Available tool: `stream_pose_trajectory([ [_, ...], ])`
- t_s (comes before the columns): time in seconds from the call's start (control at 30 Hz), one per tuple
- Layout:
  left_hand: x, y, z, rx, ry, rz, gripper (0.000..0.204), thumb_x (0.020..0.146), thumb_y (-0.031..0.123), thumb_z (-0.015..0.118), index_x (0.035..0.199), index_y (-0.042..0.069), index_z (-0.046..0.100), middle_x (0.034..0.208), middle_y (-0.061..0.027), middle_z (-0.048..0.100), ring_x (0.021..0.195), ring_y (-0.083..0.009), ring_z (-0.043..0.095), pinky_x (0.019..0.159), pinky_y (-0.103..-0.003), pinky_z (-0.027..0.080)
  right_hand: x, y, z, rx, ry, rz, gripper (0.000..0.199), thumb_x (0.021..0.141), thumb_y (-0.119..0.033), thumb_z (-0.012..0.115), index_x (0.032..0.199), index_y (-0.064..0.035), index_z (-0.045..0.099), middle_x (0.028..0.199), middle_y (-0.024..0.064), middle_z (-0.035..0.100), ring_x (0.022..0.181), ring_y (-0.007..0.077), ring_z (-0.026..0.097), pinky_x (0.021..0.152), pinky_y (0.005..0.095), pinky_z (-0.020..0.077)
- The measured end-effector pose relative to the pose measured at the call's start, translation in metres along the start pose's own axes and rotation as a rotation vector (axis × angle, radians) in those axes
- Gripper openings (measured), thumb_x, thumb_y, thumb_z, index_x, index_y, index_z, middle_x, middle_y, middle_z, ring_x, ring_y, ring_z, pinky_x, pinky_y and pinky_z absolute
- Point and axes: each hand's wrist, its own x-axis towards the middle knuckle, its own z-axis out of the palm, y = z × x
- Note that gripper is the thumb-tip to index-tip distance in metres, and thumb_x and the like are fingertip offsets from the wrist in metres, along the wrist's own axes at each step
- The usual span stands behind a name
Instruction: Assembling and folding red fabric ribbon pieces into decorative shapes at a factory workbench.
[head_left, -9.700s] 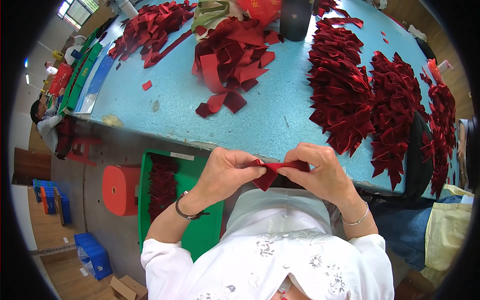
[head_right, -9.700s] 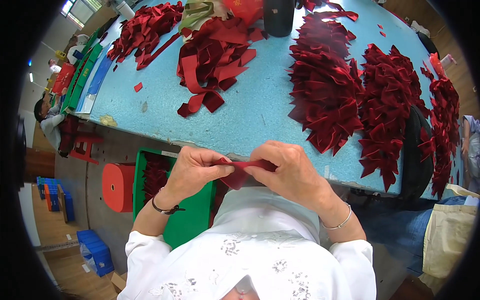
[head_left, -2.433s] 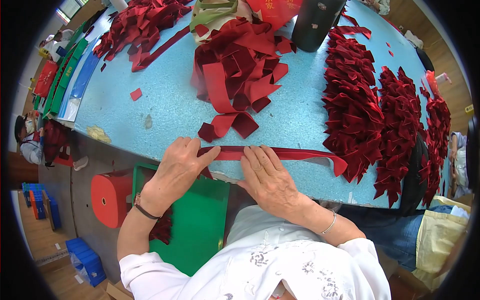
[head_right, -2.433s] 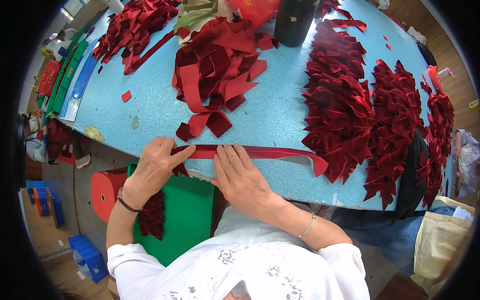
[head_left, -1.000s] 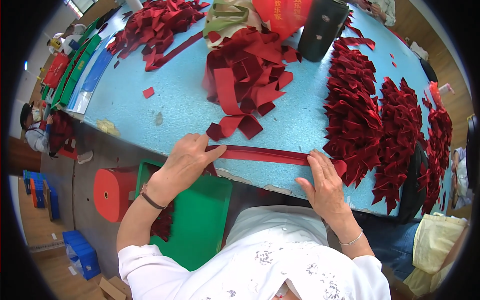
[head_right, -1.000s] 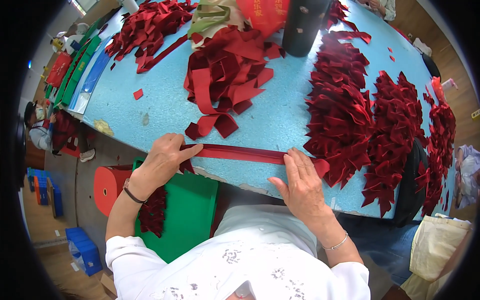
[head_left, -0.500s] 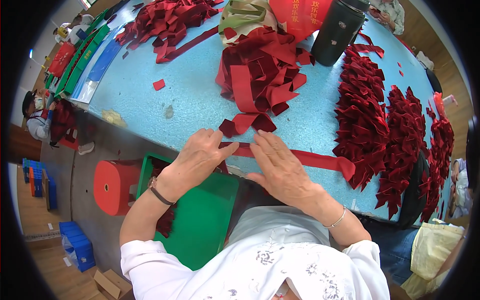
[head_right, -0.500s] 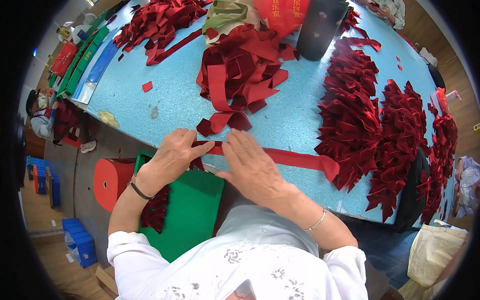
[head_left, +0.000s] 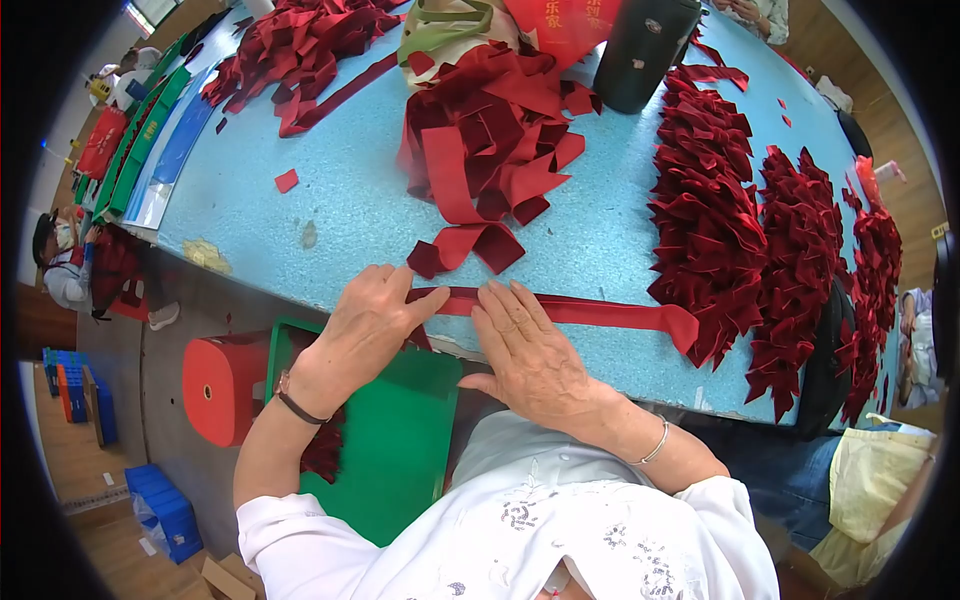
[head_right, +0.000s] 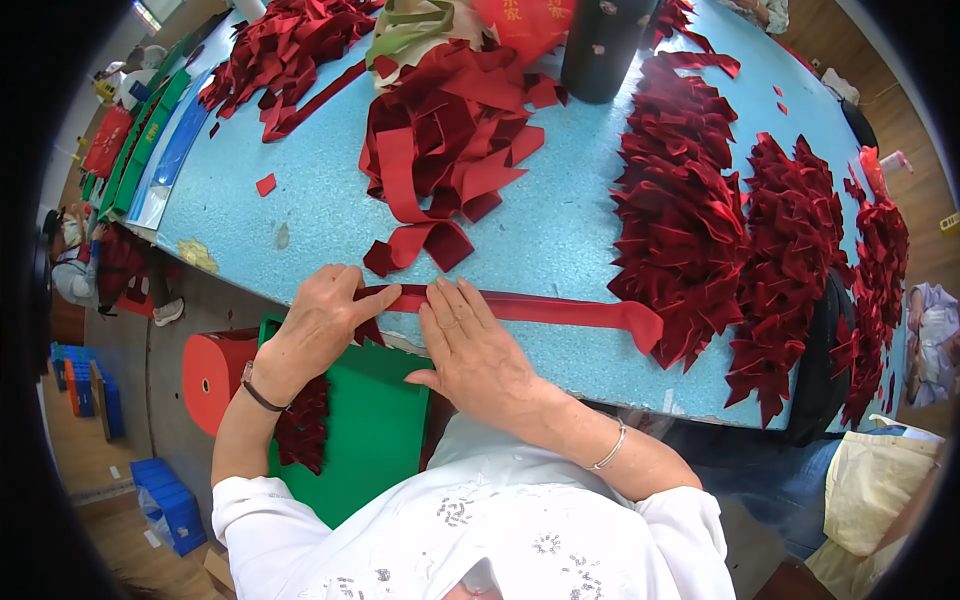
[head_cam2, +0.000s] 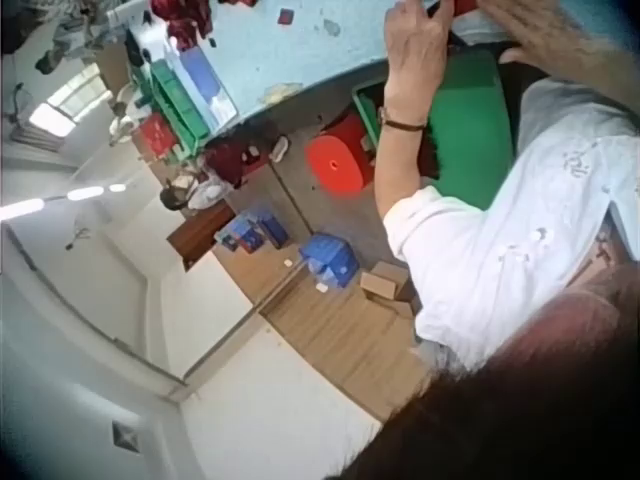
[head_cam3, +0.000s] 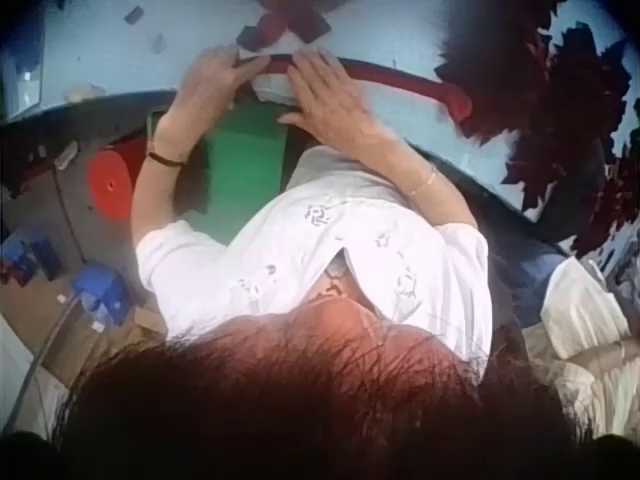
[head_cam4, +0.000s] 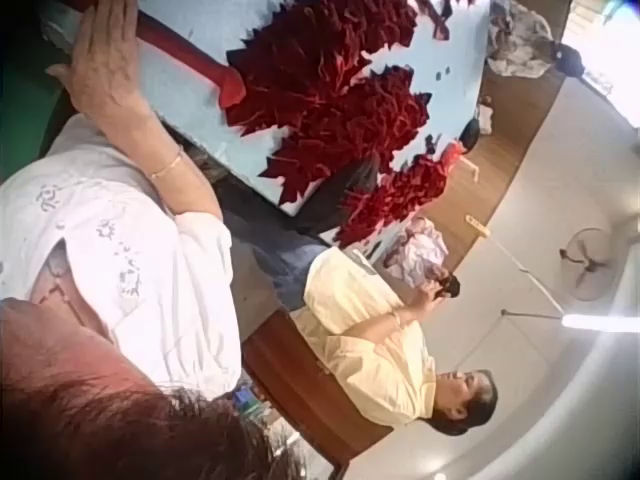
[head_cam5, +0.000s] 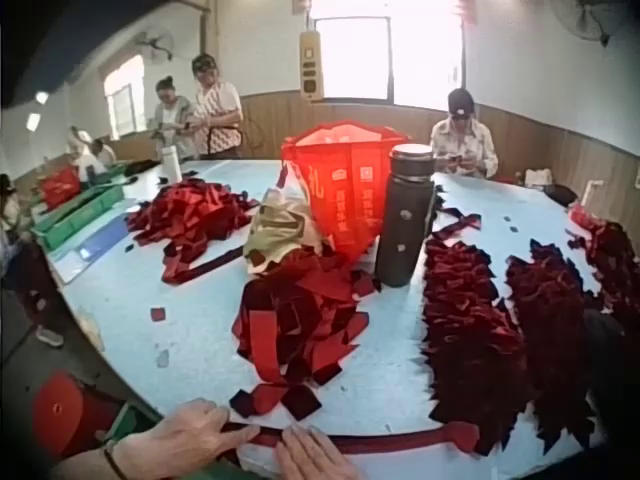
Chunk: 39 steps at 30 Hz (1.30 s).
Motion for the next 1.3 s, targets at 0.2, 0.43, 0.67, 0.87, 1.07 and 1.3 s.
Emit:
stream_pose_trajectory([
  [0.2, 0.001, 0.001, -0.001, 0.022, -0.022, 0.016, 0.044, 0.063, -0.001, 0.061, 0.105, 0.010, 0.065, 0.070, -0.0081, 0.045, 0.065, -0.0224, 0.050, 0.060, -0.033, 0.044, -0.010, -0.001, 0.000, 0.013, 0.040, 0.036, 0.071, 0.073, -0.038, 0.070, 0.113, 0.0161, 0.047, 0.121, 0.0326, 0.047, 0.121, 0.0424, 0.043, 0.106, 0.0485, 0.0318],
  [0.43, 0.002, 0.004, 0.000, -0.017, -0.026, -0.021, 0.050, 0.062, -0.009, 0.060, 0.107, 0.011, 0.066, 0.070, -0.0095, 0.045, 0.067, -0.0249, 0.049, 0.061, -0.035, 0.044, -0.019, 0.000, -0.001, 0.020, 0.056, 0.051, 0.072, 0.071, -0.037, 0.071, 0.112, 0.0169, 0.047, 0.121, 0.0335, 0.047, 0.121, 0.0436, 0.042, 0.105, 0.0494, 0.0329],
  [0.67, 0.002, 0.002, -0.001, 0.035, -0.045, -0.003, 0.045, 0.064, -0.005, 0.060, 0.106, 0.010, 0.065, 0.070, -0.0088, 0.045, 0.066, -0.0226, 0.050, 0.062, -0.033, 0.045, -0.024, -0.001, 0.000, 0.019, 0.060, 0.074, 0.073, 0.071, -0.037, 0.071, 0.112, 0.0181, 0.047, 0.121, 0.0341, 0.046, 0.121, 0.0444, 0.042, 0.104, 0.0501, 0.0333],
  [0.87, 0.001, 0.002, 0.000, 0.018, -0.039, -0.008, 0.046, 0.063, -0.006, 0.060, 0.106, 0.010, 0.066, 0.071, -0.0091, 0.045, 0.067, -0.0229, 0.050, 0.062, -0.034, 0.045, -0.027, -0.002, -0.003, -0.013, 0.075, 0.105, 0.074, 0.071, -0.038, 0.071, 0.111, 0.0190, 0.047, 0.119, 0.0344, 0.047, 0.120, 0.0450, 0.043, 0.102, 0.0498, 0.0363],
  [1.07, 0.002, 0.002, -0.001, 0.012, -0.049, -0.011, 0.048, 0.062, -0.007, 0.061, 0.107, 0.010, 0.066, 0.071, -0.0097, 0.046, 0.068, -0.0236, 0.051, 0.063, -0.034, 0.045, -0.036, 0.001, -0.007, -0.022, 0.107, 0.153, 0.075, 0.071, -0.039, 0.071, 0.111, 0.0193, 0.047, 0.118, 0.0340, 0.048, 0.117, 0.0455, 0.045, 0.099, 0.0498, 0.0389],
  [1.3, 0.002, 0.002, 0.000, 0.000, -0.053, -0.008, 0.049, 0.061, -0.009, 0.060, 0.107, 0.010, 0.066, 0.071, -0.0101, 0.046, 0.068, -0.0245, 0.051, 0.063, -0.035, 0.045, -0.049, 0.006, -0.009, -0.034, 0.144, 0.204, 0.077, 0.072, -0.041, 0.071, 0.113, 0.0195, 0.046, 0.118, 0.0340, 0.048, 0.116, 0.0458, 0.046, 0.099, 0.0501, 0.0394],
])
